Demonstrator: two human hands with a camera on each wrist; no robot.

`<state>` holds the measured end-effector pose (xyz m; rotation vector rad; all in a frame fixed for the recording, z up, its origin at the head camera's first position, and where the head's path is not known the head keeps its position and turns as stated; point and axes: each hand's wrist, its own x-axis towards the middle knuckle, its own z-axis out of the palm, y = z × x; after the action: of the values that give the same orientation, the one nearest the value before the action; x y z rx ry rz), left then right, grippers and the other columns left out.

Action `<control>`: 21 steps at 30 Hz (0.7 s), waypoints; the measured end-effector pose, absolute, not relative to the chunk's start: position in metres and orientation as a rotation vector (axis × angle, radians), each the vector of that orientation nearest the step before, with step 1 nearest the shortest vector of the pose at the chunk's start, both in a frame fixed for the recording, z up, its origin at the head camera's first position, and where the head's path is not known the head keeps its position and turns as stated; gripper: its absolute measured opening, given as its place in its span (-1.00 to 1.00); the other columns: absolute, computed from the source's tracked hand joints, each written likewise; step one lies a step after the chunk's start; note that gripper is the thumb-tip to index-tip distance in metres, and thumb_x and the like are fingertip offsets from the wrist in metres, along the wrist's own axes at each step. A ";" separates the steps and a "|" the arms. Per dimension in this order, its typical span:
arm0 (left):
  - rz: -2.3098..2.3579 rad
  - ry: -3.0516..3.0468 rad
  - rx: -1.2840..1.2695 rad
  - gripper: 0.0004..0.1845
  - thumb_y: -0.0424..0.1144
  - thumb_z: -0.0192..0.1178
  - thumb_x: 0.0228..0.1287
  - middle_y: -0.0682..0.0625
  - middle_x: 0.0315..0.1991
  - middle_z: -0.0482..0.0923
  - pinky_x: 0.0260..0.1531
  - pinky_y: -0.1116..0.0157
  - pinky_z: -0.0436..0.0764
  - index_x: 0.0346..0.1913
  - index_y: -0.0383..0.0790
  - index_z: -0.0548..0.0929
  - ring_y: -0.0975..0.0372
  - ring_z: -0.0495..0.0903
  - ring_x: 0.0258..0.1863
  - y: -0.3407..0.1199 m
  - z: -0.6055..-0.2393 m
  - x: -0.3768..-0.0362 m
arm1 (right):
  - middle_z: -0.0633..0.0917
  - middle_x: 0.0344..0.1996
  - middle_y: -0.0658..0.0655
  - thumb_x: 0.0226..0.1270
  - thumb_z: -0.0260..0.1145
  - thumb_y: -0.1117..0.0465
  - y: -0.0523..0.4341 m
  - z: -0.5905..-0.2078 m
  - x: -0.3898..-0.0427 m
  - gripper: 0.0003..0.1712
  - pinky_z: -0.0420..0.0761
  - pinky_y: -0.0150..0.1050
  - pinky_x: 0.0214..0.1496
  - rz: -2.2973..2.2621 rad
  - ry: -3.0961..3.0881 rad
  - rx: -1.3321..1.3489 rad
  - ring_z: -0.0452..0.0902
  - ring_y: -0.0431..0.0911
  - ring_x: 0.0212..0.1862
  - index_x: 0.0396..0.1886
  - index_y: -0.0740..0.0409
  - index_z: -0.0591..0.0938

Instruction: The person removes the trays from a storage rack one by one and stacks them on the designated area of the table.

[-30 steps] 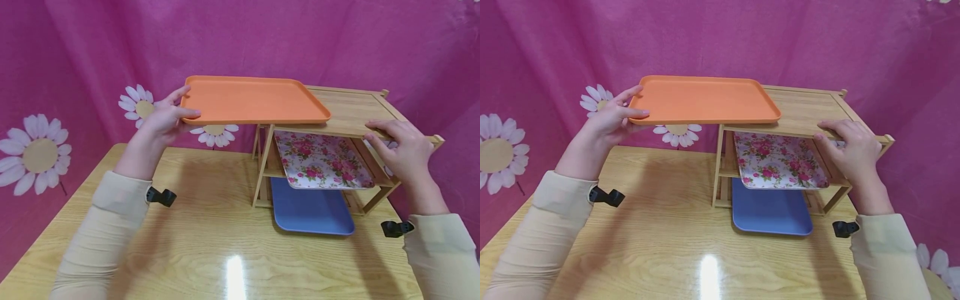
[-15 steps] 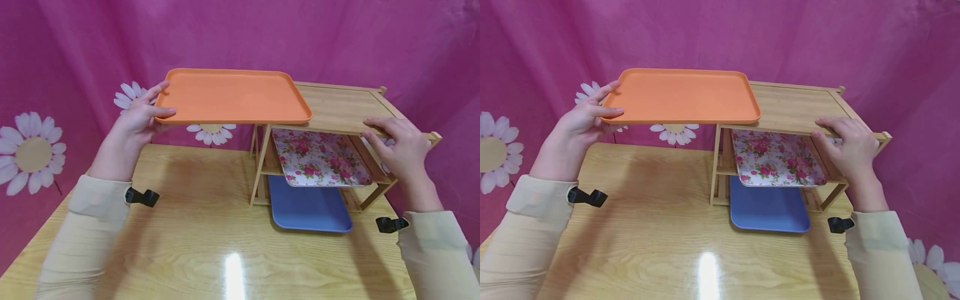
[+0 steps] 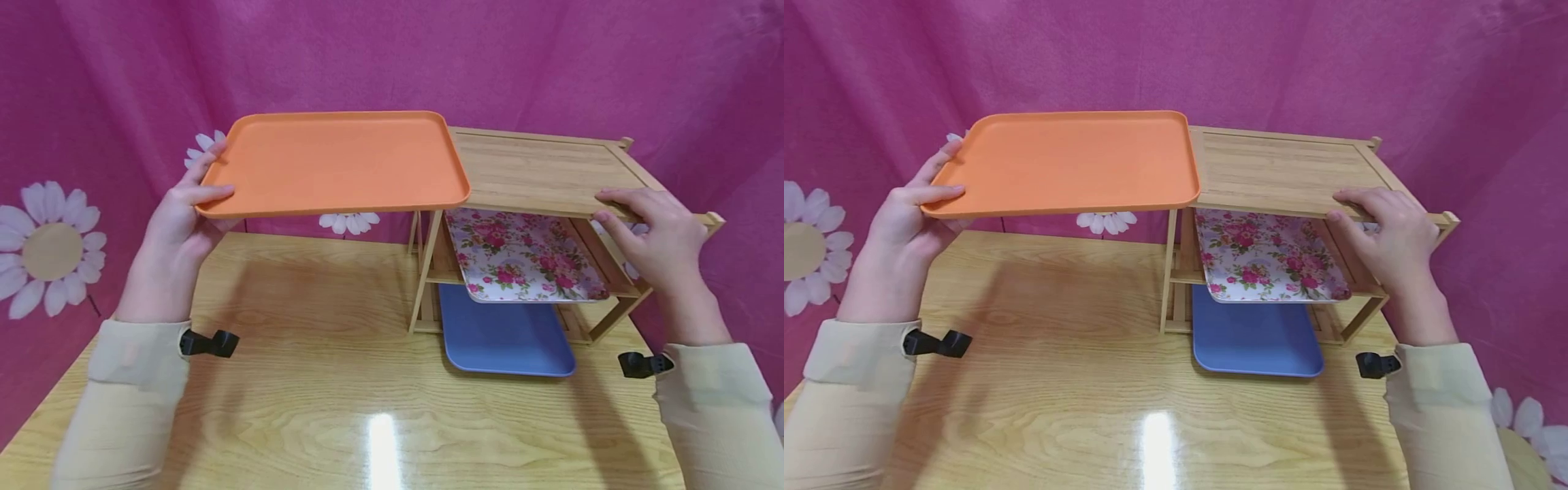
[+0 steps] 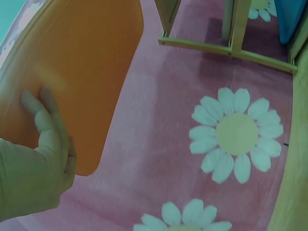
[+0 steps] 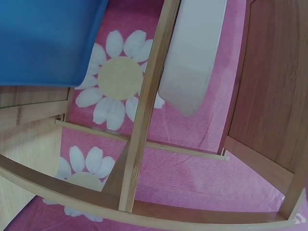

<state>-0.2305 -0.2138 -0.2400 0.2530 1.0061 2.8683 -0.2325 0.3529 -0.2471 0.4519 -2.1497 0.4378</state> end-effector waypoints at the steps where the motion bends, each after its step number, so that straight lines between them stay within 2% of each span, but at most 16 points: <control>1: 2.886 0.974 0.264 -0.33 -0.72 -0.07 0.18 0.01 0.31 0.26 -0.25 0.13 0.67 0.28 -0.07 0.41 0.12 0.53 0.03 -0.217 -0.242 -0.229 | 0.73 -0.16 0.14 0.17 0.35 -0.10 0.353 -0.247 -0.232 -0.62 0.15 -0.68 -0.15 0.436 -2.151 0.447 0.31 -0.68 -0.01 -0.11 -0.01 0.73; 7: 2.943 0.878 0.339 -0.36 -0.73 -0.12 0.17 -0.06 0.25 0.30 -0.30 0.12 0.67 0.27 -0.16 0.41 0.07 0.53 0.02 -0.234 -0.259 -0.222 | 0.72 -0.14 0.14 0.18 0.34 -0.11 0.354 -0.248 -0.234 -0.62 0.14 -0.71 -0.12 0.440 -2.148 0.451 0.29 -0.71 0.00 -0.11 -0.01 0.73; 13: 2.888 0.876 0.585 -0.38 -0.74 -0.21 0.22 -0.14 0.13 0.36 -0.31 0.14 0.69 0.28 -0.22 0.36 0.05 0.57 -0.06 -0.245 -0.278 -0.220 | 0.72 -0.16 0.17 0.19 0.36 -0.07 0.354 -0.249 -0.235 -0.63 0.15 -0.72 -0.10 0.473 -2.146 0.473 0.26 -0.74 -0.01 -0.12 0.04 0.73; 17: 2.809 1.035 0.702 -0.39 -0.74 -0.25 0.25 -0.14 0.06 0.40 -0.29 0.17 0.68 0.30 -0.22 0.32 0.07 0.61 -0.10 -0.249 -0.291 -0.218 | 0.72 -0.17 0.17 0.18 0.37 -0.05 0.354 -0.249 -0.236 -0.64 0.15 -0.73 -0.09 0.469 -2.147 0.475 0.27 -0.73 0.00 -0.12 0.04 0.73; 21: 2.759 1.099 0.710 -0.36 -0.73 -0.25 0.27 -0.14 0.07 0.38 -0.28 0.17 0.67 0.35 -0.20 0.25 0.07 0.62 -0.10 -0.253 -0.302 -0.216 | 0.73 -0.16 0.15 0.18 0.36 -0.07 0.355 -0.249 -0.235 -0.63 0.15 -0.73 -0.11 0.456 -2.144 0.469 0.28 -0.72 0.01 -0.12 0.03 0.73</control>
<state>-0.2159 -0.2526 -0.3018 0.7101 1.0988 2.7594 -0.2351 0.3546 -0.2486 0.4694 -2.1442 0.4561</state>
